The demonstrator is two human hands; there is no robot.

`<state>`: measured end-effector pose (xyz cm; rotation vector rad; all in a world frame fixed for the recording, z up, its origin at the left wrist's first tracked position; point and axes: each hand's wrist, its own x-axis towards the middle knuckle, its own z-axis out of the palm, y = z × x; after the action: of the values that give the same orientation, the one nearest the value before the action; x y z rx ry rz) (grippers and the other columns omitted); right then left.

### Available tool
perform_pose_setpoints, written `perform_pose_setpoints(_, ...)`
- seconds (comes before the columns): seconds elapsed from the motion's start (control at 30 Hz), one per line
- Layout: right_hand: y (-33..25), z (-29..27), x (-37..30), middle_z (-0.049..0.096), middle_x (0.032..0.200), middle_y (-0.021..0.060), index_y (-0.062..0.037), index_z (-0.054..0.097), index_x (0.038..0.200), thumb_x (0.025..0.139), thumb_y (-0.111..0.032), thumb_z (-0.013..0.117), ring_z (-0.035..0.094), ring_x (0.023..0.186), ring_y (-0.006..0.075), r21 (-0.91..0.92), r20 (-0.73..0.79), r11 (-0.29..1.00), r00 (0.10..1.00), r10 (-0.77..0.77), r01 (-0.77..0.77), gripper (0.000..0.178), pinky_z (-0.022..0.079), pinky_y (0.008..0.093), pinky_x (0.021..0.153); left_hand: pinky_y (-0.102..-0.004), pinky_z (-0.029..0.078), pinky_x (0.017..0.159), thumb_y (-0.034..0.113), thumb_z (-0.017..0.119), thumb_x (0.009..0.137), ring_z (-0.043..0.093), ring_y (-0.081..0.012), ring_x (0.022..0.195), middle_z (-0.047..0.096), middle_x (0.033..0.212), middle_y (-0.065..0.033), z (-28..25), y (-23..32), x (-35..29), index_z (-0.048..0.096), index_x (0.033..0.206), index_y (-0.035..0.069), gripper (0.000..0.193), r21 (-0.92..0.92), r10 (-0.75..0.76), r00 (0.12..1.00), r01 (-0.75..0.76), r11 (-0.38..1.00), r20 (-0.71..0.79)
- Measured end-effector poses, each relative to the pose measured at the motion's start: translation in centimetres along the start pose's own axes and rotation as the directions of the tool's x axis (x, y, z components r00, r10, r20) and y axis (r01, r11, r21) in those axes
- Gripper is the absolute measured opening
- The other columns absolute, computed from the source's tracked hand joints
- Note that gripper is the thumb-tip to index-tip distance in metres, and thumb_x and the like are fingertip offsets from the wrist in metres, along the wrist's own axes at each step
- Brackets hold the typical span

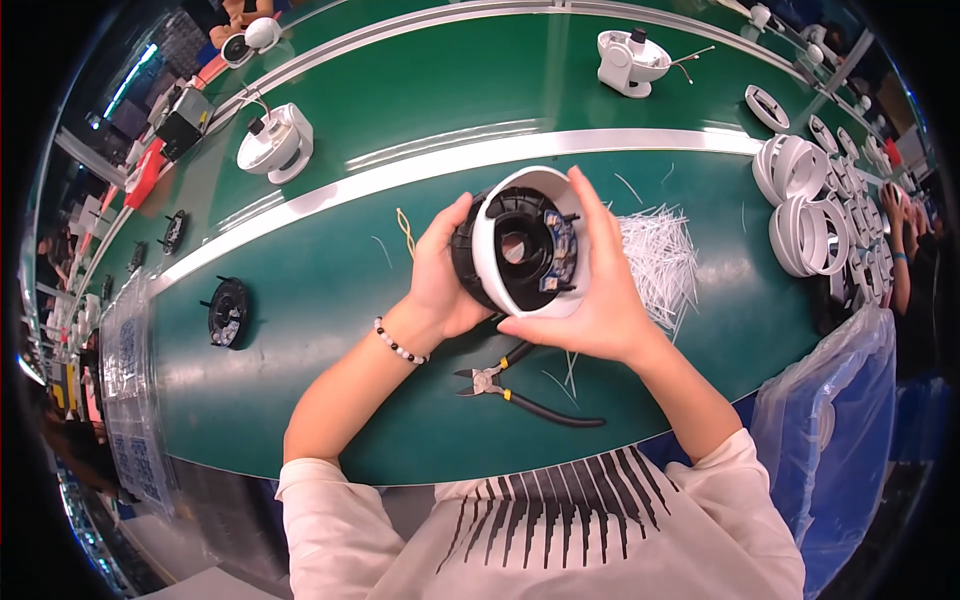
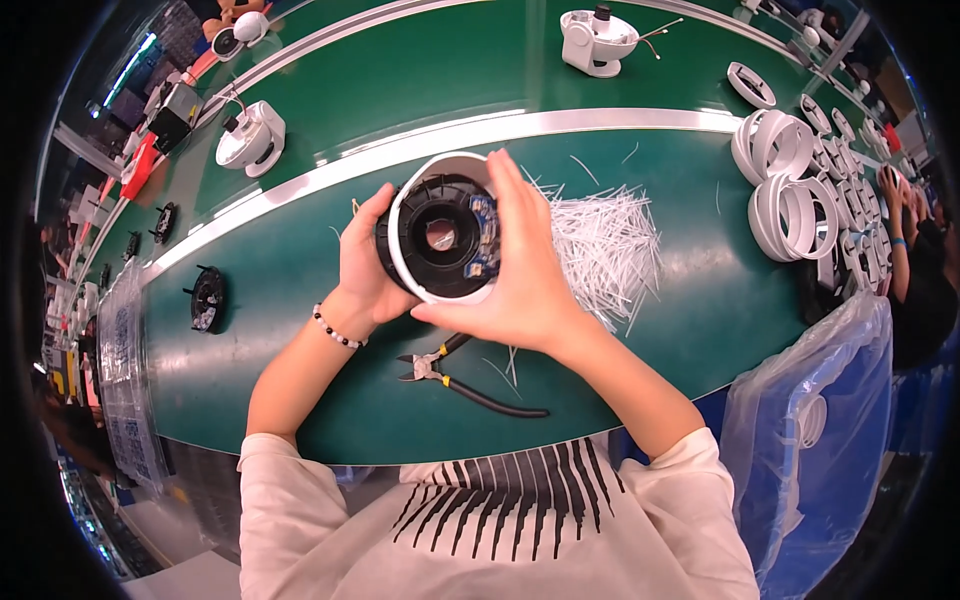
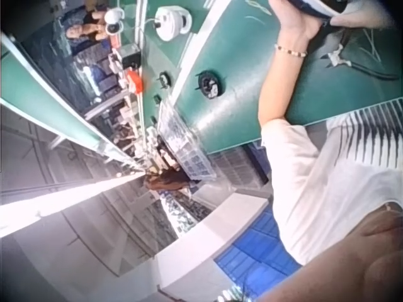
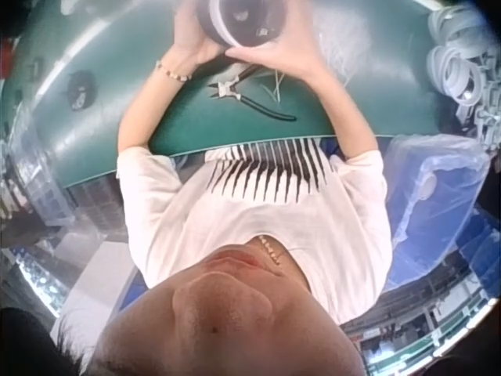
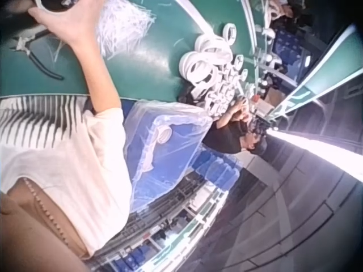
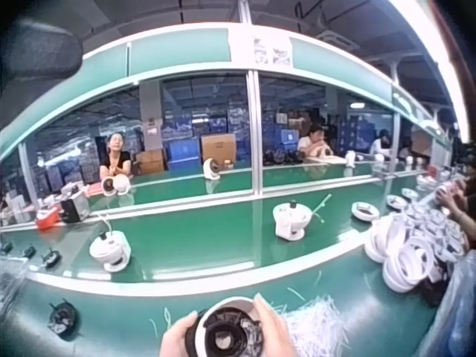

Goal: Assembling lighting fixture components on a production line using pliers to trim wires.

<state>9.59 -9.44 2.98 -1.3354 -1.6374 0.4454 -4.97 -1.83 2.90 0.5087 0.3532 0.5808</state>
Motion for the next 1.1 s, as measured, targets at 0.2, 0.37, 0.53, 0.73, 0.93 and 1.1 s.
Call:
perform_pose_setpoints(0.2,0.3,-2.4,0.7,0.017,0.134,0.0282,0.0098,0.007,0.131,0.052,-0.021,0.083,0.026,0.124,0.0286,0.613,-0.001,0.762,0.964,0.264,-0.208,0.113,0.028,0.0353,0.099,-0.0518,0.033,0.095,0.03,0.033,0.086,0.041,-0.0316,0.115,0.043,0.123,-0.0135,-0.7,0.6,-0.1,0.033,0.126,0.004,0.048,-0.156,0.01,0.98,0.022,0.987,0.198)
perform_pose_setpoints(0.37,-0.2,-0.8,0.2,0.03,0.126,0.0263,0.0119,0.01,0.129,0.048,-0.03,0.084,0.033,0.119,0.0312,0.408,-0.042,0.9,0.982,0.184,-0.151,0.117,0.028,0.0375,0.099,-0.0439,0.028,0.099,0.028,0.041,0.084,0.039,-0.028,0.117,0.041,0.126,-0.012,-1.3,-0.4,0.1,0.034,0.127,0.006,0.049,-0.027,0.054,0.935,-0.047,0.999,0.352)
perform_pose_setpoints(0.53,0.2,-0.7,-0.3,0.026,0.126,0.0262,0.0075,0.009,0.131,0.044,-0.039,0.083,0.029,0.118,0.0354,0.17,-0.019,0.982,0.996,0.091,-0.086,0.123,0.028,0.0415,0.097,-0.0476,0.029,0.099,0.068,0.032,0.076,0.034,-0.0314,0.119,0.034,0.13,-0.0167,-0.7,-0.6,0.0,0.027,0.131,0.006,0.083,0.007,-0.01,0.956,0.008,1.0,0.292)
perform_pose_setpoints(0.73,-1.0,-0.1,-0.6,0.02,0.131,0.0249,0.004,0.01,0.132,0.043,-0.039,0.084,0.023,0.121,0.0361,-0.05,0.027,0.998,0.999,0.028,-0.027,0.123,0.024,0.0434,0.099,-0.038,0.043,0.087,0.038,0.03,0.087,0.053,-0.0248,0.098,0.054,0.108,-0.0138,-0.9,-0.7,0.9,0.049,0.113,0.002,0.048,-0.068,0.037,0.988,-0.027,0.997,0.153)
perform_pose_setpoints(0.93,-0.7,0.3,-0.7,0.015,0.133,0.0248,0.0034,0.011,0.132,0.044,-0.04,0.083,0.021,0.121,0.0394,-0.237,0.007,0.971,0.999,-0.037,0.037,0.122,0.024,0.046,0.097,-0.0383,0.043,0.09,0.052,0.024,0.087,0.048,-0.0257,0.107,0.045,0.12,-0.0152,0.7,-1.5,1.3,0.037,0.124,0.003,0.062,-0.074,0.108,0.992,-0.104,0.992,0.059)
perform_pose_setpoints(1.1,-0.1,0.5,0.0,0.023,0.123,0.0279,0.0112,0.013,0.126,0.044,-0.051,0.078,0.028,0.112,0.0435,-0.311,0.015,0.95,0.999,-0.031,0.034,0.121,0.027,0.0489,0.092,-0.0378,0.039,0.093,0.068,0.023,0.079,0.045,-0.025,0.111,0.042,0.123,-0.0146,-0.6,-1.5,1.1,0.032,0.127,0.004,0.081,-0.047,0.033,0.972,-0.023,0.999,0.231)
